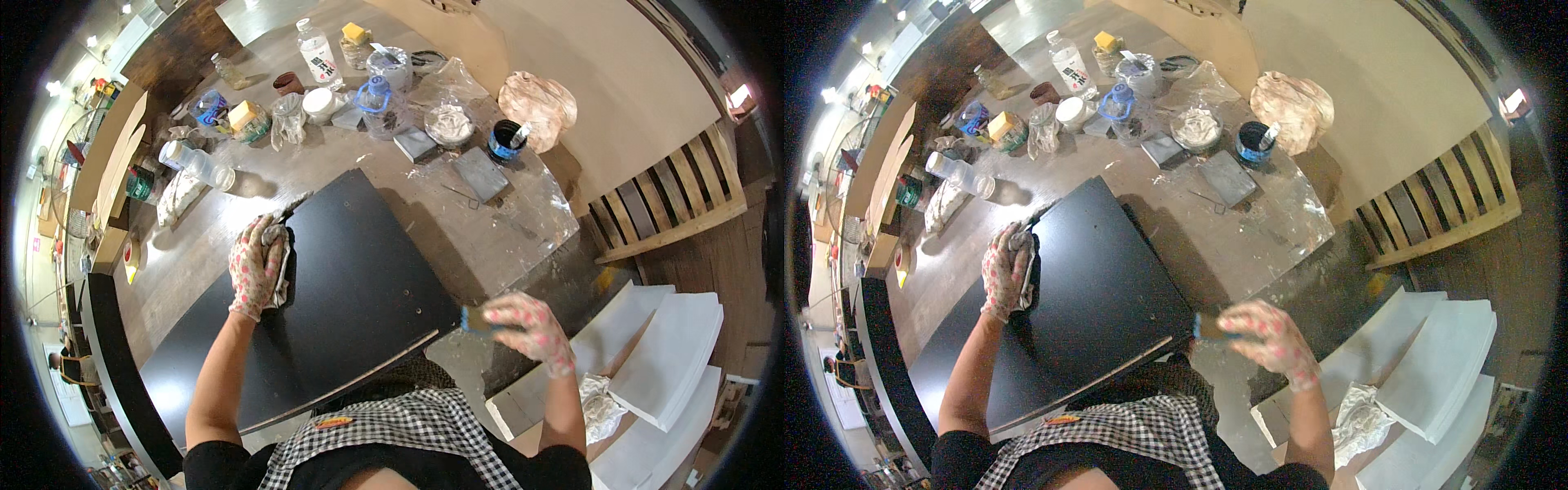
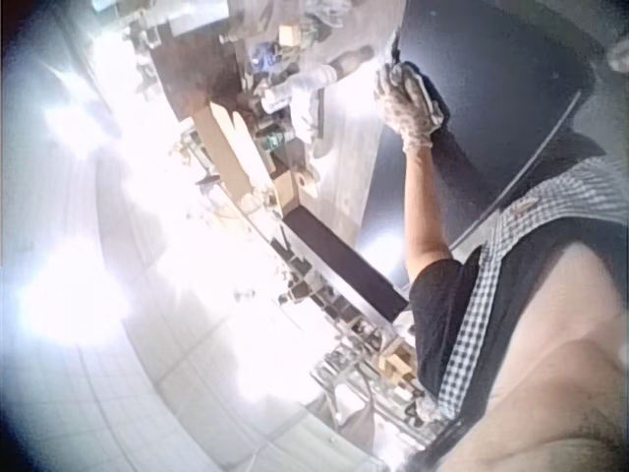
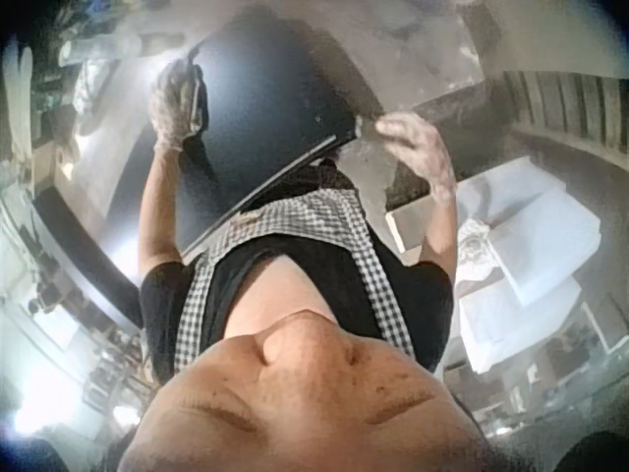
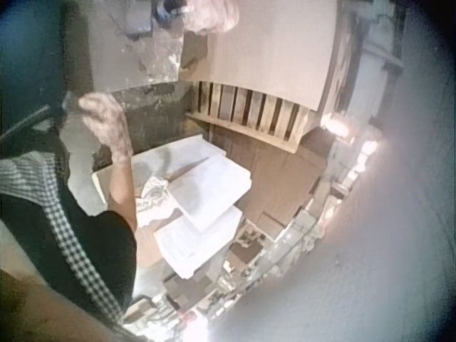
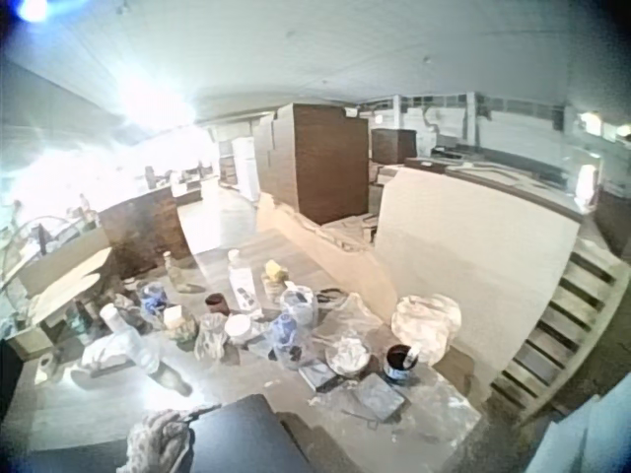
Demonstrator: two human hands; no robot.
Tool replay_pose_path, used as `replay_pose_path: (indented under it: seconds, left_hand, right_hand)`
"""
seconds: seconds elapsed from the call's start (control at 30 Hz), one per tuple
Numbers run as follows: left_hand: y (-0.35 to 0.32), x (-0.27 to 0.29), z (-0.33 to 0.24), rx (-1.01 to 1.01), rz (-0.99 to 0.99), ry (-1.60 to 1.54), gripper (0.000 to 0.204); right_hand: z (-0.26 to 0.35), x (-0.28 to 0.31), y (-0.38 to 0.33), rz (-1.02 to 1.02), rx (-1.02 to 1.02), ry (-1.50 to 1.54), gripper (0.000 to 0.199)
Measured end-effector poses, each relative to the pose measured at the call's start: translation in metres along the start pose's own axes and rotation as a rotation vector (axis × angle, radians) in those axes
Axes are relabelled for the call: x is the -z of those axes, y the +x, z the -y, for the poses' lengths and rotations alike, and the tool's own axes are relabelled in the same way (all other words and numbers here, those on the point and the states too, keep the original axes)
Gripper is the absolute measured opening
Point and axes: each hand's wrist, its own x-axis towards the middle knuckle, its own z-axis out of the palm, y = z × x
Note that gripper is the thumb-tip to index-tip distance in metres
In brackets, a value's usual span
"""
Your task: The person sands a large black rectangular wood panel using a sanding block and wipes it with a cloth. They repeatedly sand edges and surfaces, then wipe away dust, and briefly use a small metal tool to scrape a spot on the panel.
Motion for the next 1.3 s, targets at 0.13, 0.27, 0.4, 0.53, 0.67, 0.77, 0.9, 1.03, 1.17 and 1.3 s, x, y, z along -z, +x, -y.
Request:
replay_pose_path:
  seconds: [0.13,0.27,0.4,0.53,0.67,0.77,0.9,1.03,1.17,1.3]
  left_hand:
    - [0.037,-0.013,-0.029,-0.16,-0.013,-0.038,0.042]
    - [0.045,-0.052,-0.11,-0.496,-0.015,-0.047,0.044]
    - [-0.029,-0.087,-0.214,-0.86,0.125,-0.375,0.026]
    - [-0.14,-0.092,-0.256,-1.153,0.413,-0.427,0.013]
    - [-0.173,-0.1,-0.237,-1.056,0.851,-0.35,0.013]
    - [-0.171,-0.106,-0.204,-0.932,0.832,-0.263,0.015]
    - [-0.186,-0.105,-0.156,-0.699,1.066,-0.412,0.016]
    - [-0.207,-0.105,-0.133,-0.558,1.074,-0.406,0.037]
    - [-0.218,-0.099,-0.119,-0.483,1.088,-0.268,0.041]
    - [-0.231,-0.09,-0.095,-0.52,0.978,-0.489,0.03]
  right_hand:
    - [0.014,-0.003,-0.067,-0.243,-0.262,0.25,0.04]
    - [0.015,-0.023,-0.096,-0.652,-0.406,0.468,0.042]
    - [0.03,-0.046,-0.096,-0.967,-0.312,0.631,0.047]
    - [0.038,-0.063,-0.069,-0.833,-0.308,0.281,0.049]
    - [0.029,-0.081,-0.04,-0.565,-0.129,-0.345,0.052]
    - [0.038,-0.108,-0.036,-0.542,-0.22,-0.507,0.053]
    - [0.068,-0.137,-0.04,-0.396,0.089,-0.498,0.057]
    - [0.069,-0.12,-0.031,-0.517,0.061,-0.483,0.056]
    - [0.063,-0.119,-0.025,-0.606,-0.232,-0.686,0.051]
    - [0.101,-0.193,-0.036,-0.379,-0.086,-0.396,0.051]
